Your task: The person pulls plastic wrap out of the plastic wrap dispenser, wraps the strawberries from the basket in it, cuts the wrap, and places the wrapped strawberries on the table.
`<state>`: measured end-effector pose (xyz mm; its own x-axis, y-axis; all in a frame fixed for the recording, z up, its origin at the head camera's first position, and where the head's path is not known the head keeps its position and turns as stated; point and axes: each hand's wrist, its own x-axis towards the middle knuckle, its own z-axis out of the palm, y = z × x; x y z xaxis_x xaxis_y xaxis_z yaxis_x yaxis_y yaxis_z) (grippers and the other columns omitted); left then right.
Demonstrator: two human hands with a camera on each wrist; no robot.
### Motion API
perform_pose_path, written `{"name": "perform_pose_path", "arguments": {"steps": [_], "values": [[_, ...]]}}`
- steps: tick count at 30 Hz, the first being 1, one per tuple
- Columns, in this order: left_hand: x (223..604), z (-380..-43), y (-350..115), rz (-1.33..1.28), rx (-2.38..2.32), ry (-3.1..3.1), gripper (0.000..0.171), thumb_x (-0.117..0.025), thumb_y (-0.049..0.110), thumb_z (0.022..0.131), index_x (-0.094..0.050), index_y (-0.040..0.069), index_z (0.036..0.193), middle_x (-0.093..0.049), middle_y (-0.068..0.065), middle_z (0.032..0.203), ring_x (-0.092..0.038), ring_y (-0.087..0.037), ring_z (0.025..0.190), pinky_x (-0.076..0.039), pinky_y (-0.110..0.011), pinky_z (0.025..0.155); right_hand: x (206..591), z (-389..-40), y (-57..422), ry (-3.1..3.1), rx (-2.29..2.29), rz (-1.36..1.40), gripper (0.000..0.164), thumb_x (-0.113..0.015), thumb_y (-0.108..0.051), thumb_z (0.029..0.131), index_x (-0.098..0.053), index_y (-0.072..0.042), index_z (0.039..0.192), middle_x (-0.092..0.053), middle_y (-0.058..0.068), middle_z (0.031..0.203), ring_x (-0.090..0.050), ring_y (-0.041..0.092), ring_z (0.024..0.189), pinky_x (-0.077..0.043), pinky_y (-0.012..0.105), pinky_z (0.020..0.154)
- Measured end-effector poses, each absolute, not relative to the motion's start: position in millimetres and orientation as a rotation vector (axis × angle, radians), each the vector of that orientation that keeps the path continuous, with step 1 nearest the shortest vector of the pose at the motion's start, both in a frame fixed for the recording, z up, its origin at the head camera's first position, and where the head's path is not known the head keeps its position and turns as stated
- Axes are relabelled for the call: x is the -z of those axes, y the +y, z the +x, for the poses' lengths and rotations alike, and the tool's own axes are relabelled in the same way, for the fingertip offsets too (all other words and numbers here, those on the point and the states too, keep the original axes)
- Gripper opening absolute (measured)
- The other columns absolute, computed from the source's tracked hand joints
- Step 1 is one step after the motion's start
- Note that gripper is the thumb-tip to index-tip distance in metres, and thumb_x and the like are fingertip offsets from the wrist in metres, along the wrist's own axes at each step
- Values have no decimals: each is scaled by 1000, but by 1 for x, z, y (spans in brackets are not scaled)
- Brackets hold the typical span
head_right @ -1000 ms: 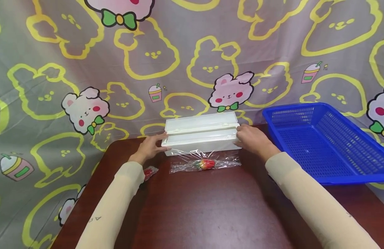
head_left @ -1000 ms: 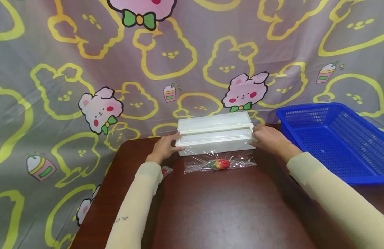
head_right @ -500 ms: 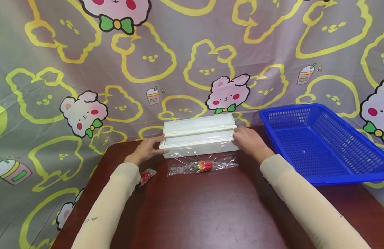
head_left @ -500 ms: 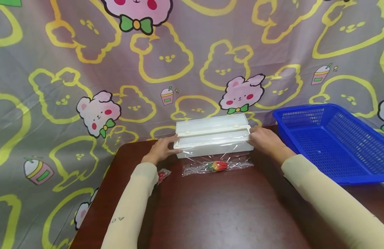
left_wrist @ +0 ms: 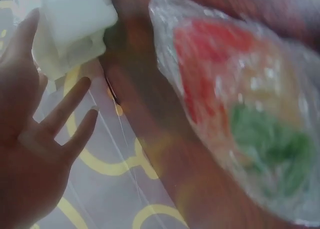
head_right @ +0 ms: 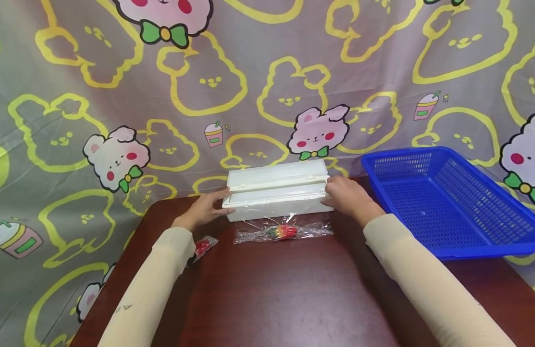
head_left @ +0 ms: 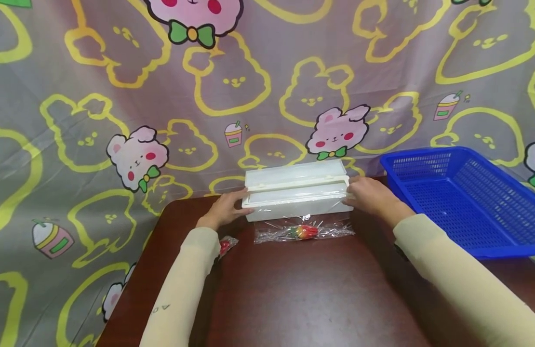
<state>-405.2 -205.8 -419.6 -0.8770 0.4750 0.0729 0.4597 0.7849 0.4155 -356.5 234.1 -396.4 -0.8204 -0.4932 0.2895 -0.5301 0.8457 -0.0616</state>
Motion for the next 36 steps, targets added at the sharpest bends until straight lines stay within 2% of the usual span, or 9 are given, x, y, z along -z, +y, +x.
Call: {"name": "perform_pose_path", "arguments": {"steps": [6,10,12,15,17,21,25,30,36], "values": [[411,-400,-200,778,-741,2939,80,-78,38,92,-41,5,155,-37,-18,161,-39,-40,145,-33,-54,117,380,-354,230,-2889,-336,742,26,-74,-25,94,-75,1,91,-70,15,86,-65,32,78,-55,51,78],[399,-388,-201,656,-789,3004,97,-77,46,90,-20,14,163,-19,-16,167,-44,-43,139,-40,-59,110,366,-342,225,-2845,-305,698,29,-71,-22,96,-72,5,105,-69,21,104,-66,41,95,-52,58,86],[393,-378,-199,652,-778,3054,98,-75,49,91,-18,18,163,-16,-15,166,-49,-43,134,-45,-60,104,363,-333,224,-2806,-290,716,22,-72,-20,94,-72,1,102,-67,18,99,-65,38,90,-52,56,81],[387,-358,-191,781,-705,3091,84,-74,44,94,-32,14,159,-30,-12,159,-62,-37,115,-53,-55,93,367,-317,222,-2775,-320,829,7,-75,-12,89,-70,-8,86,-65,6,81,-62,26,74,-52,48,69],[387,-343,-183,920,-595,3081,65,-74,35,95,-48,9,149,-48,-12,147,-63,-33,112,-53,-51,93,376,-307,222,-2790,-351,896,11,-75,-8,85,-68,-13,79,-62,-2,73,-57,18,66,-50,43,62],[401,-312,-169,1081,-425,3021,32,-78,15,91,-69,5,120,-66,-10,116,-63,-27,105,-53,-46,90,406,-294,222,-2821,-358,947,11,-78,-5,81,-70,-12,81,-60,-5,73,-57,16,64,-49,40,57],[420,-300,-162,1058,-338,3003,27,-80,9,87,-71,6,112,-65,-8,104,-64,-27,96,-54,-46,85,428,-289,225,-2869,-334,915,16,-82,-7,81,-74,-7,95,-66,2,82,-61,19,68,-53,42,60],[439,-300,-159,977,-182,3048,25,-81,12,86,-72,8,109,-66,-7,103,-67,-28,96,-56,-46,83,440,-287,223,-2949,-305,876,26,-84,-12,84,-75,-6,107,-68,5,89,-63,19,74,-56,44,67],[446,-303,-154,917,-146,3135,9,-77,6,86,-73,10,93,-66,-6,92,-68,-29,91,-57,-49,75,450,-290,221,-2858,-242,880,19,-84,-9,82,-75,-9,99,-64,1,83,-63,21,74,-56,44,67]]}}
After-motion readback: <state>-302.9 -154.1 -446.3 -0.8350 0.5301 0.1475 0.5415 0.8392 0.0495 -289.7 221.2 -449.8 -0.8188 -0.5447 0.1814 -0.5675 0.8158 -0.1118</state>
